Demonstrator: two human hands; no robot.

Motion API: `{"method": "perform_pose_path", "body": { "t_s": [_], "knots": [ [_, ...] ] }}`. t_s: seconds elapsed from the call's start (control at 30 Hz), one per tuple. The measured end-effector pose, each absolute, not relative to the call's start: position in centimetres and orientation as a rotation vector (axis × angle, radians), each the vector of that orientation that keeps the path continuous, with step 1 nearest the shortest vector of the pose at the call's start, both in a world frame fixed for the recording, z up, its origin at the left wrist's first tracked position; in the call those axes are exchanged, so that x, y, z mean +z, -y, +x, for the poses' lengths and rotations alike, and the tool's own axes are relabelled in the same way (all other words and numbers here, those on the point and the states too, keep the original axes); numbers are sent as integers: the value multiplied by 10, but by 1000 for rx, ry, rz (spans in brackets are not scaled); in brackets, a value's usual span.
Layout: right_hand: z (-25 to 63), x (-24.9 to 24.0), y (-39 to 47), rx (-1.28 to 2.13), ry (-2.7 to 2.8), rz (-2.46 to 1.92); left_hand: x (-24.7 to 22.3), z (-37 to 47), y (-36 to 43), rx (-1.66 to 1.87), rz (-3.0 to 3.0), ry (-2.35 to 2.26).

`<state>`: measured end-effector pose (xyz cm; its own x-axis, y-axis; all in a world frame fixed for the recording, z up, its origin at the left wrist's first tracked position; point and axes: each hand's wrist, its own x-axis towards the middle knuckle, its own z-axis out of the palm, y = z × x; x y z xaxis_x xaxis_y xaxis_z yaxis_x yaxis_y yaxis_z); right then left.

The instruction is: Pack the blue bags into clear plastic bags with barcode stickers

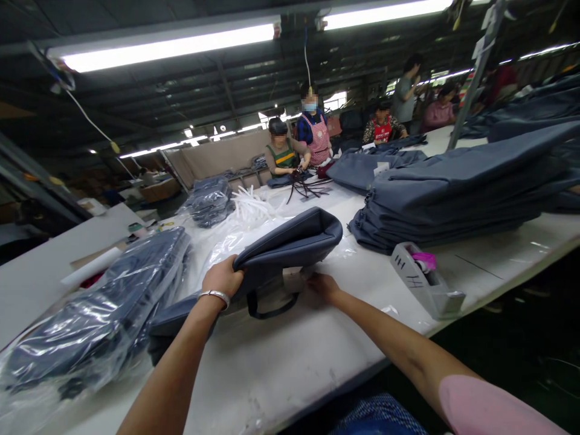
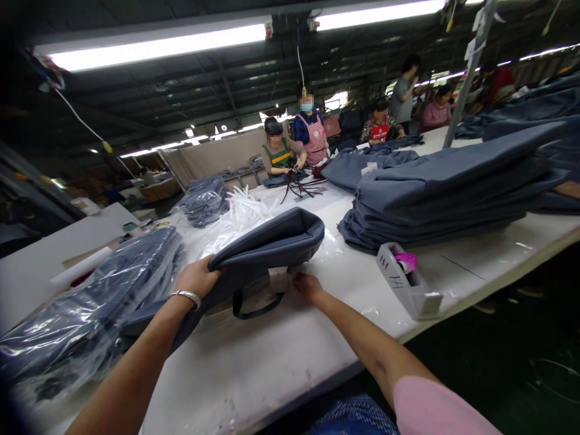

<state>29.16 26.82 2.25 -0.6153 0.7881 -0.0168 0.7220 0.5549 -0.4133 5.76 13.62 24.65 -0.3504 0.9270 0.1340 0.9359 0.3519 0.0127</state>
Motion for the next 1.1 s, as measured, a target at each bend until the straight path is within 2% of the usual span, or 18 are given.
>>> {"method": "perform_pose_path", "body": {
  "t_s": [0.33, 0.5, 0.67, 0.87, 1.0, 1.1],
  "knots": [
    [341, 25, -229, 686, 2607, -825, 225, 85, -108, -187, -1666, 2495],
    [378, 4, -182, 575, 2569, -769, 160, 112, -56, -366, -1692, 2463],
    [394, -27, -146, 406, 2524, -930, 78, 119, -22, -622, -1871, 2170],
    [392, -9, -106, 371, 2406, -690, 56, 109, -35, -789, -1816, 1999],
    [404, 6, -81, 447, 2356, -602, 44, 106, -45, -844, -1820, 1971],
    [419, 9, -62, 724, 2270, -739, 34, 112, -42, -865, -1853, 2007]
  ]
}}
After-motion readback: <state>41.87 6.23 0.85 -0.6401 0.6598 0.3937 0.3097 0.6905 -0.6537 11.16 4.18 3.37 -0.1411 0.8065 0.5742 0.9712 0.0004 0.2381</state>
